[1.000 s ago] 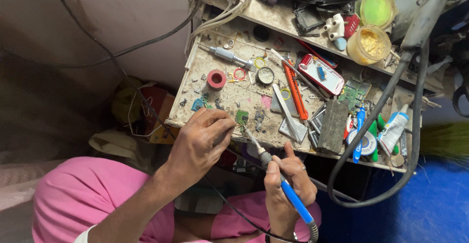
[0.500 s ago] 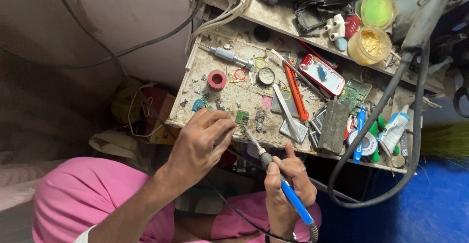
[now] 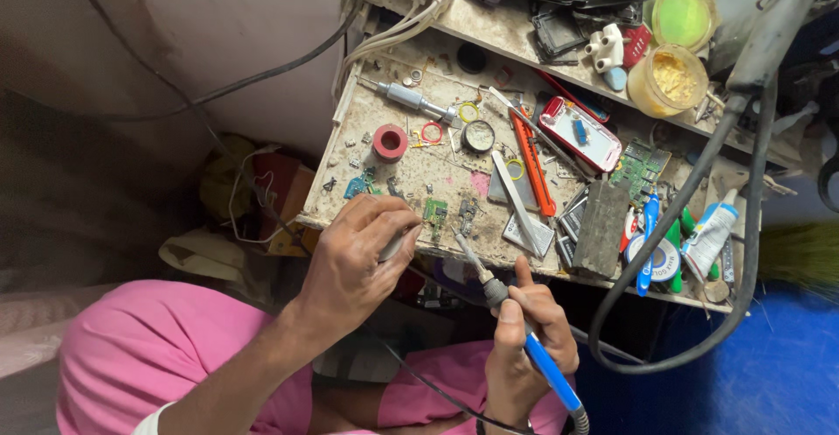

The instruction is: The person sits on the floor and uses a soldering iron to solder components on a small circuit board. They also use pliers to cut a wire and handle solder wire during the process.

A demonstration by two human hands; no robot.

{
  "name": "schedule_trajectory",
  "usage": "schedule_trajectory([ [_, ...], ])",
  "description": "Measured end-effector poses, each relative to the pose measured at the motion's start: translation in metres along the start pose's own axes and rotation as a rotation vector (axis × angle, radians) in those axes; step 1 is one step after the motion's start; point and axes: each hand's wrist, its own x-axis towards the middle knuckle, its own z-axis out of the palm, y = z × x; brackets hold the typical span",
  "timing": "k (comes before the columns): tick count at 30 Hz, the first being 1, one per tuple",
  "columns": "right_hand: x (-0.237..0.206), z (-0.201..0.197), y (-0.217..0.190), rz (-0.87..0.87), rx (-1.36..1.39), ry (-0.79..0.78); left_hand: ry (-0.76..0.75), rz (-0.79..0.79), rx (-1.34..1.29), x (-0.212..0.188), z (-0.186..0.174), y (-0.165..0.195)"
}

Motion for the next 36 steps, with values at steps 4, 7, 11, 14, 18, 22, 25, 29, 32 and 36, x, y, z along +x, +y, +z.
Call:
schedule_trajectory([
  [4, 0.0, 0.0, -0.001, -0.004, 0.006, 0.006, 0.008, 0.002, 0.004, 0.0, -0.001, 0.001],
  [7, 0.0, -0.002, -0.001, -0.007, -0.014, -0.011, 0.023, -0.006, -0.012, 0.001, 0.0, 0.002],
  [11, 0.0, -0.002, 0.003, -0.016, 0.009, -0.002, 0.022, -0.038, -0.077, 0.0, -0.001, 0.002],
  [14, 0.001, -0.004, 0.005, -0.007, 0.032, 0.012, 0.057, -0.053, -0.101, 0.0, -0.002, 0.003],
  [18, 0.002, -0.004, 0.003, 0.027, 0.138, 0.076, 0.07, -0.075, -0.236, 0.001, -0.005, 0.003],
  [22, 0.0, -0.008, -0.007, 0.038, 0.199, 0.125, 0.022, -0.122, -0.287, 0.003, -0.015, 0.001],
  [25, -0.003, -0.014, -0.013, 0.052, 0.139, 0.168, -0.007, -0.078, -0.224, 0.008, -0.015, 0.0],
  [29, -0.009, -0.024, -0.013, 0.039, 0.149, 0.198, -0.142, -0.013, -0.146, 0.023, -0.008, -0.004],
  [32, -0.013, -0.037, -0.01, 0.044, 0.154, 0.232, -0.183, 0.156, 0.059, 0.034, -0.003, -0.007],
  [36, -0.019, -0.055, -0.006, 0.027, 0.158, 0.274, -0.28, 0.175, 0.177, 0.043, -0.003, -0.007],
])
